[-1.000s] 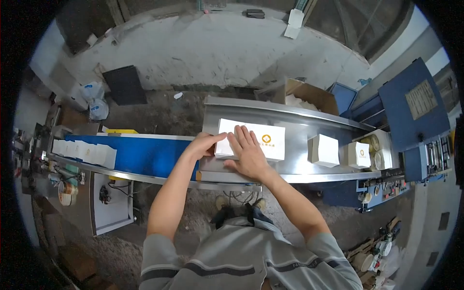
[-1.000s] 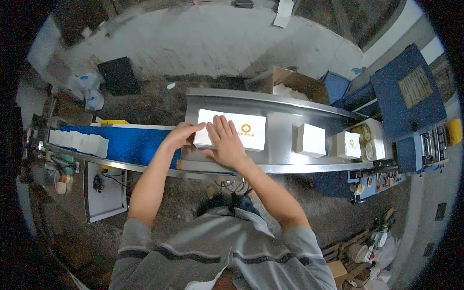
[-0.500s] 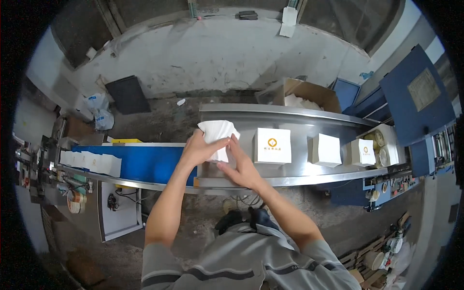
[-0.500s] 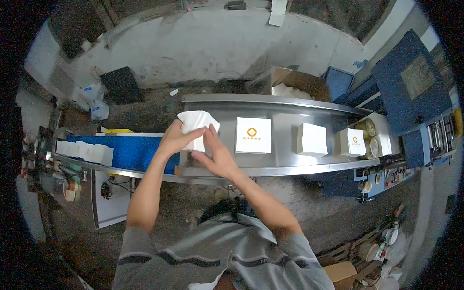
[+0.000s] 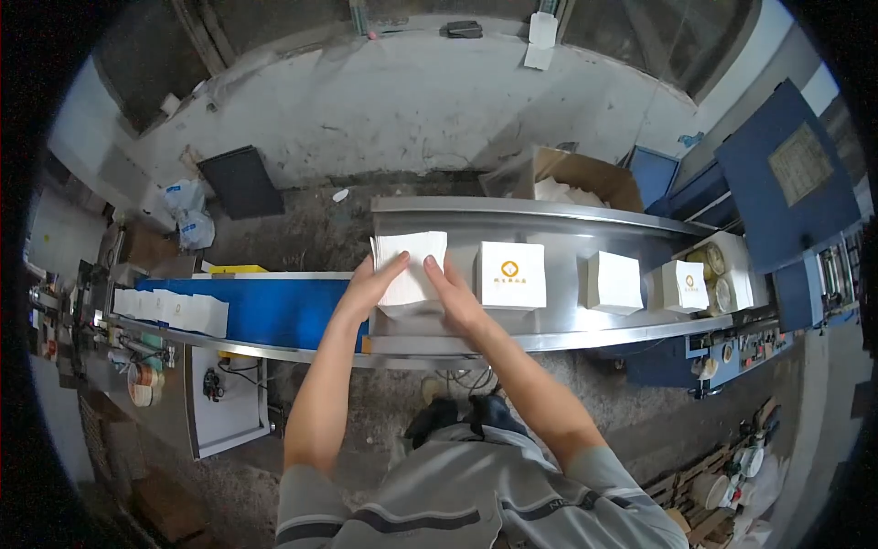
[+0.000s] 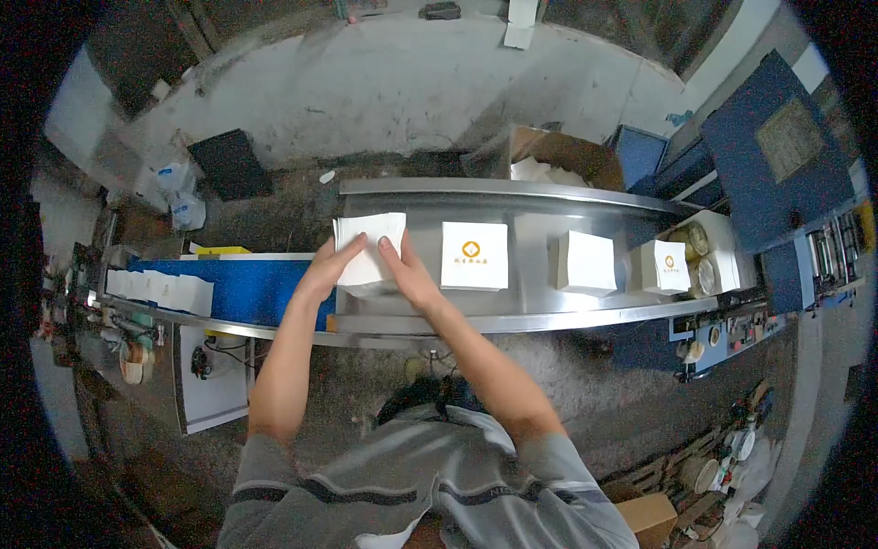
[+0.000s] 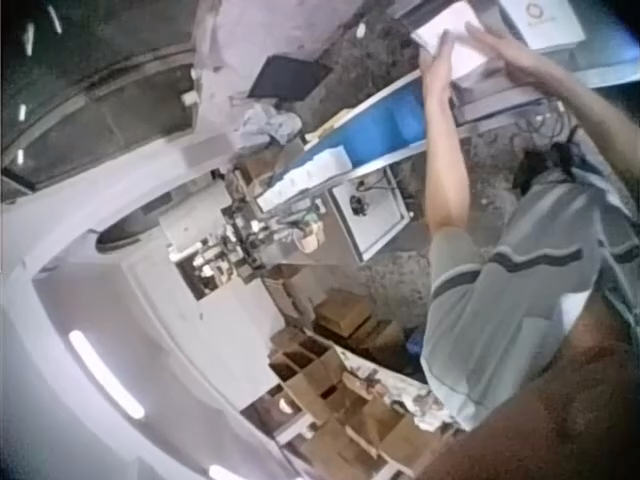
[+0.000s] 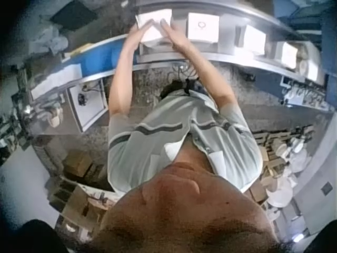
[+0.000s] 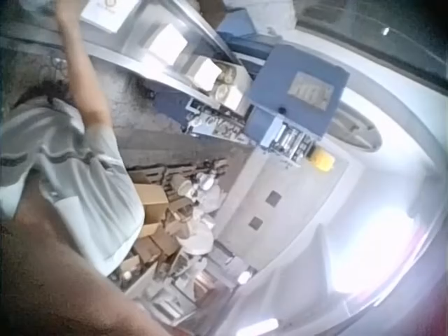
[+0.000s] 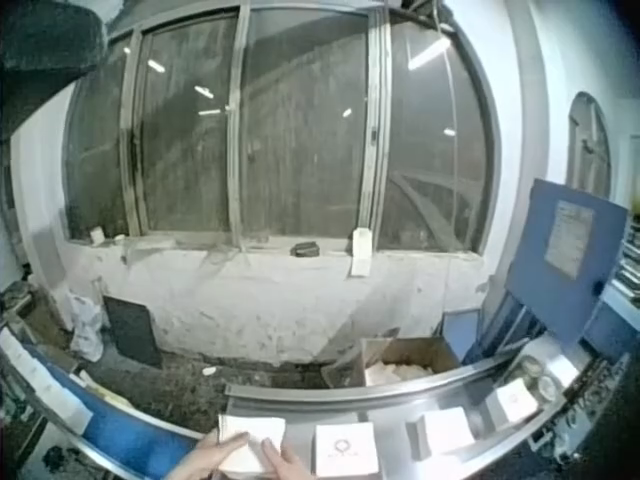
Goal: Placing stacks of printed paper napkins or coasters onto a moving conveyor belt in a production line.
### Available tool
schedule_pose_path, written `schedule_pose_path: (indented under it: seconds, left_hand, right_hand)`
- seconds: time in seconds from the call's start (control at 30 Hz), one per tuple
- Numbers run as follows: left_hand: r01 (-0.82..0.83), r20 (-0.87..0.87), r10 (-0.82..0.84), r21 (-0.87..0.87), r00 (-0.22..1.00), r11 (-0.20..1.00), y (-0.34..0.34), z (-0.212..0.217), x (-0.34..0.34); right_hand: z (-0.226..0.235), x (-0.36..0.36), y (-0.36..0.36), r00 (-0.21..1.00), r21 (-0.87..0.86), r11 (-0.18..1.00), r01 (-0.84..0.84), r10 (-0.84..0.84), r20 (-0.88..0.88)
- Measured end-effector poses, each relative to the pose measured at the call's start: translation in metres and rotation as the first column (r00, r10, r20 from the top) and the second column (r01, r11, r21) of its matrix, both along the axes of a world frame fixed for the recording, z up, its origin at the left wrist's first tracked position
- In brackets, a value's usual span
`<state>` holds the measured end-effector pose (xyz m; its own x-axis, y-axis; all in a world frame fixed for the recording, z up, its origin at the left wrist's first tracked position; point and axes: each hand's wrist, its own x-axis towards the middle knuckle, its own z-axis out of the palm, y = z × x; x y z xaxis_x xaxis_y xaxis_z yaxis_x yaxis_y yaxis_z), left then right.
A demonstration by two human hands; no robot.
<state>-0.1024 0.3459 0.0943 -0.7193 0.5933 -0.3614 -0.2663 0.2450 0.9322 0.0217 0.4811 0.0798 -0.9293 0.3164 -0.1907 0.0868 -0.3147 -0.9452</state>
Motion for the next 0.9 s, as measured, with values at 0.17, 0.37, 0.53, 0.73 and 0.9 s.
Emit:
schedule_pose_path:
  seconds: [0.17,0.37,0.53,0.73,0.9]
  left_hand:
    - [0.01,-0.021,-0.008,0.082,1.0,0.997,0.005,-0.023,0.005]
    - [-0.107,0.386,-0.048,0.37,0.921,0.923,-0.025,-0.018,0.019]
    - [-0.422,0.682,-0.222,0.641,0.697,0.641,-0.04,-0.062,0.039]
    - [-0.316,0.665,-0.398,0.69,0.632,0.652,-0.033,-0.037,0.09]
    - [-0.262,0.686,-0.353,0.622,0.636,0.738,-0.058,-0.035,0.136]
  right_hand:
    - [-0.001,-0.01,-0.024,0.993,0.238,0.97,-0.047,0.019,0.117]
    - [0.066,0.009,-0.041,0.973,0.737,0.649,-0.187,0.02,0.23]
    - [0.095,0.054,-0.026,0.973,0.666,0.717,0.207,-0.223,-0.062]
    - [0.066,0.112,-0.009,0.978,-0.015,0.996,0.084,-0.079,0.194]
    - [0.062,0.166,-0.028,0.978,-0.142,0.972,0.187,-0.17,0.124]
